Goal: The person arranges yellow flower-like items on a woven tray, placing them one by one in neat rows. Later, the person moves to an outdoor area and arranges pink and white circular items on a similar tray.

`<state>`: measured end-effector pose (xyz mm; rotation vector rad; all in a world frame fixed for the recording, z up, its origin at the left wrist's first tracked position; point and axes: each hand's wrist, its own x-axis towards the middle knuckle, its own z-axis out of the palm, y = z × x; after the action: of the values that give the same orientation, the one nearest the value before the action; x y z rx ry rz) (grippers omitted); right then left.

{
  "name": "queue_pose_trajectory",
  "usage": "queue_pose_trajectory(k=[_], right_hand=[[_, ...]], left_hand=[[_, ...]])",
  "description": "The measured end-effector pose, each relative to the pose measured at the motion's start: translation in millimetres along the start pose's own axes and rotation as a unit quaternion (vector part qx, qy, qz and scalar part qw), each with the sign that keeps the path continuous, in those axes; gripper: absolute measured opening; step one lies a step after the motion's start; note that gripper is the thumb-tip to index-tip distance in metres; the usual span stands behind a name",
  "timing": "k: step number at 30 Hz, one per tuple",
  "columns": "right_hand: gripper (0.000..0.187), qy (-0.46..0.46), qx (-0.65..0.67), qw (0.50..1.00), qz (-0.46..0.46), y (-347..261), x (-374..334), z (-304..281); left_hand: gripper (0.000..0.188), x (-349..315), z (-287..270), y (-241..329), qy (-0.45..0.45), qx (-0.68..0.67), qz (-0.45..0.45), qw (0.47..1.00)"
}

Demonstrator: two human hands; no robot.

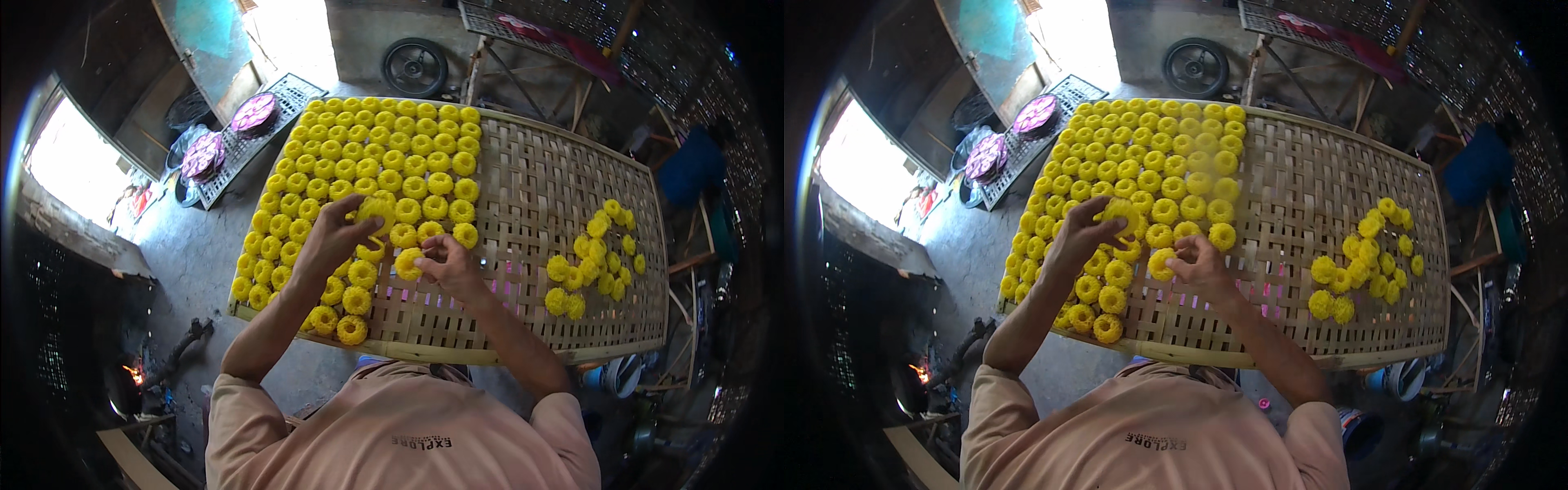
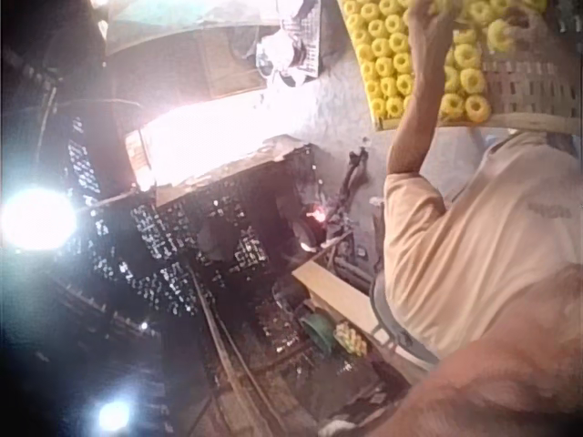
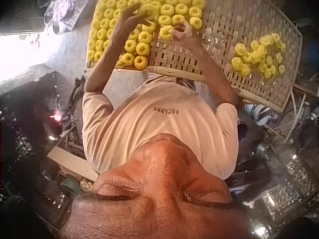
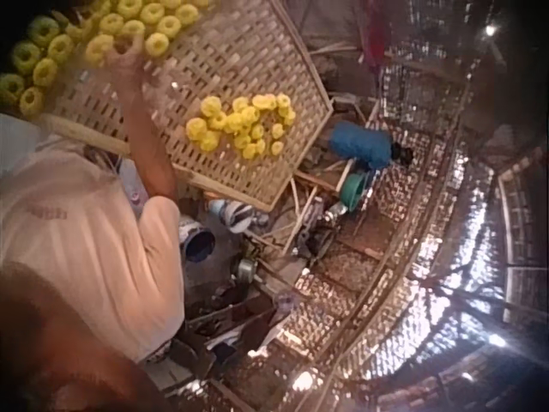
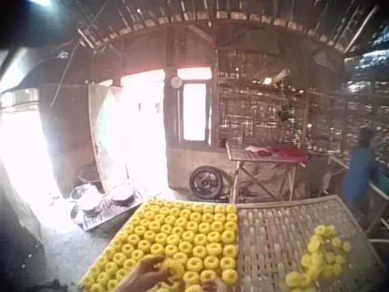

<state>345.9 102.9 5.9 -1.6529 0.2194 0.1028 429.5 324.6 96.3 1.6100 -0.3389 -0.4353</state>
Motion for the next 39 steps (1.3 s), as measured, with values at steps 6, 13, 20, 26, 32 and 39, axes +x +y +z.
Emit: queue_pose_trajectory(k=[6, 13, 20, 26, 32, 39], right_hand=[[0.027, -0.013, -0.218, 0.967, -0.129, -2, 7, 25], [0.031, 0.06, -0.376, 0.899, -0.214, -12, -23, 19], [0.028, 0.165, -0.356, 0.904, -0.17, -15, -61, -33], [0.036, 0.299, -0.578, 0.752, -0.108, -4, -87, -165], [0.057, 0.111, -0.595, 0.796, -0.024, 4, -96, -228], [0.046, 0.133, -0.543, 0.828, -0.034, 0, -91, -226]], left_hand=[[0.049, -48, -13, -29, 0.072, 0.134, 0.024, 0.988], [0.033, -68, 21, -51, 0.006, 0.378, 0.085, 0.922], [0.032, -59, 27, -65, 0.009, 0.535, 0.224, 0.814], [0.03, -51, 50, -21, -0.012, 0.488, 0.251, 0.836], [0.031, -13, 163, -26, -0.137, 0.361, 0.378, 0.841], [0.036, 24, 307, -78, -0.128, 0.397, 0.368, 0.831]])
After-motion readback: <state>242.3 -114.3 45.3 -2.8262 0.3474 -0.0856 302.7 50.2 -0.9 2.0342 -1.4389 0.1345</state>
